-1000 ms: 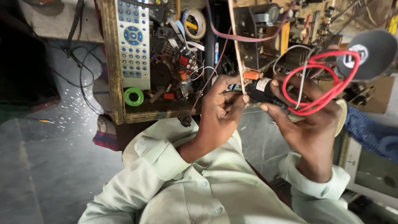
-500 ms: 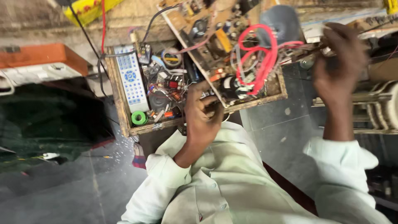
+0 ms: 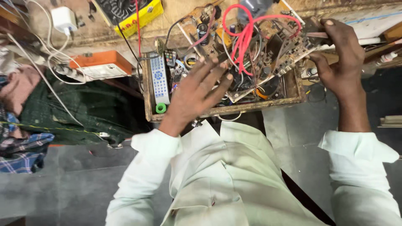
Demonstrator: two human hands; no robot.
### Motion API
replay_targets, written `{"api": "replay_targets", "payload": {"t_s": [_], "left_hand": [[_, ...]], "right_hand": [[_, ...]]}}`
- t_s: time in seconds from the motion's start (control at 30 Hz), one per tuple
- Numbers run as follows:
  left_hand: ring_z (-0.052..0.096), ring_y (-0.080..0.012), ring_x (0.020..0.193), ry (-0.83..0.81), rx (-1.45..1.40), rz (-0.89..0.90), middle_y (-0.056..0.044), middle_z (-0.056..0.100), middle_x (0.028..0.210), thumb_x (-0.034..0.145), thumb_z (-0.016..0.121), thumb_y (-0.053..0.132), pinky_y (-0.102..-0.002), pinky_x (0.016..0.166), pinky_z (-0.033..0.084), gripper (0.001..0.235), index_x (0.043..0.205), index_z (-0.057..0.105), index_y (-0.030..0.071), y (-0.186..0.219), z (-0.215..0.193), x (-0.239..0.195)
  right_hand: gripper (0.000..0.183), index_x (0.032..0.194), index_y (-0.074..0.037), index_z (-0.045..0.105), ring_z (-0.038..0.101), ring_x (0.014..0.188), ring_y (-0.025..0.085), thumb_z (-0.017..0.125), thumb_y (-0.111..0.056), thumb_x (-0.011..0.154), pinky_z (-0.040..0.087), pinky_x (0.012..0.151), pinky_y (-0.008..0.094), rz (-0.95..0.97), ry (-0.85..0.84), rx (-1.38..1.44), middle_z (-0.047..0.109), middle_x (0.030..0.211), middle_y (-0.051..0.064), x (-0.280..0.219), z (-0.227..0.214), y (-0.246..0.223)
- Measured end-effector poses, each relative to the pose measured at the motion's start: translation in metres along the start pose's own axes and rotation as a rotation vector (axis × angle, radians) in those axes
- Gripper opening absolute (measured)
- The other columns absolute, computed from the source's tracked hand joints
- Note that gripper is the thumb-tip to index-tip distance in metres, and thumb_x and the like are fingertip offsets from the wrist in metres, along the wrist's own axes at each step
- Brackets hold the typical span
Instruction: The person handles a small black electronic module with attached wires, then flips a green circuit board and uses a soldering iron to apply solder to several points on the board. The work is performed at a cluttered bench with tools and components visible.
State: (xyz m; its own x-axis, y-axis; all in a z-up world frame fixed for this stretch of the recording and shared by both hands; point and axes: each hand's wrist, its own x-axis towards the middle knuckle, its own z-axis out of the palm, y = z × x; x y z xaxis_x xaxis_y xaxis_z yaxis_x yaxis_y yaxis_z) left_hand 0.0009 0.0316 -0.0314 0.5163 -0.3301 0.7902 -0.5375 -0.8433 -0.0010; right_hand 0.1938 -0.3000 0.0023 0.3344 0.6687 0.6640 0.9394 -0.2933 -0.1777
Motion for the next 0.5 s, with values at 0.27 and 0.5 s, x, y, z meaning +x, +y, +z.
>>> {"api": "replay_targets", "payload": {"t_s": [0.27, 0.5], "left_hand": [[0.061, -0.0394, 0.132, -0.145, -0.118, -0.006, -0.019, 0.051, 0.148, 0.098, 0.078, 0.014, -0.046, 0.112, 0.054, 0.057, 0.148, 0.05, 0.013, -0.025, -0.04, 0.041], [0.062, -0.0354, 0.132, -0.158, -0.131, -0.242, -0.014, 0.05, 0.154, 0.075, 0.091, 0.026, -0.042, 0.099, 0.059, 0.064, 0.126, 0.056, 0.009, -0.052, -0.052, 0.055]], "right_hand": [[0.045, 0.147, 0.005, 0.049, 0.06, 0.126, 0.042, 0.071, -0.007, 0.11, 0.05, 0.109, 0.045, -0.136, 0.054, 0.007, 0.061, 0.139, 0.026, 0.041, -0.026, 0.013], [0.041, 0.144, 0.004, 0.051, 0.059, 0.122, 0.039, 0.07, 0.006, 0.108, 0.052, 0.106, 0.042, -0.156, 0.053, -0.03, 0.059, 0.136, 0.025, 0.084, -0.039, 0.01]]}}
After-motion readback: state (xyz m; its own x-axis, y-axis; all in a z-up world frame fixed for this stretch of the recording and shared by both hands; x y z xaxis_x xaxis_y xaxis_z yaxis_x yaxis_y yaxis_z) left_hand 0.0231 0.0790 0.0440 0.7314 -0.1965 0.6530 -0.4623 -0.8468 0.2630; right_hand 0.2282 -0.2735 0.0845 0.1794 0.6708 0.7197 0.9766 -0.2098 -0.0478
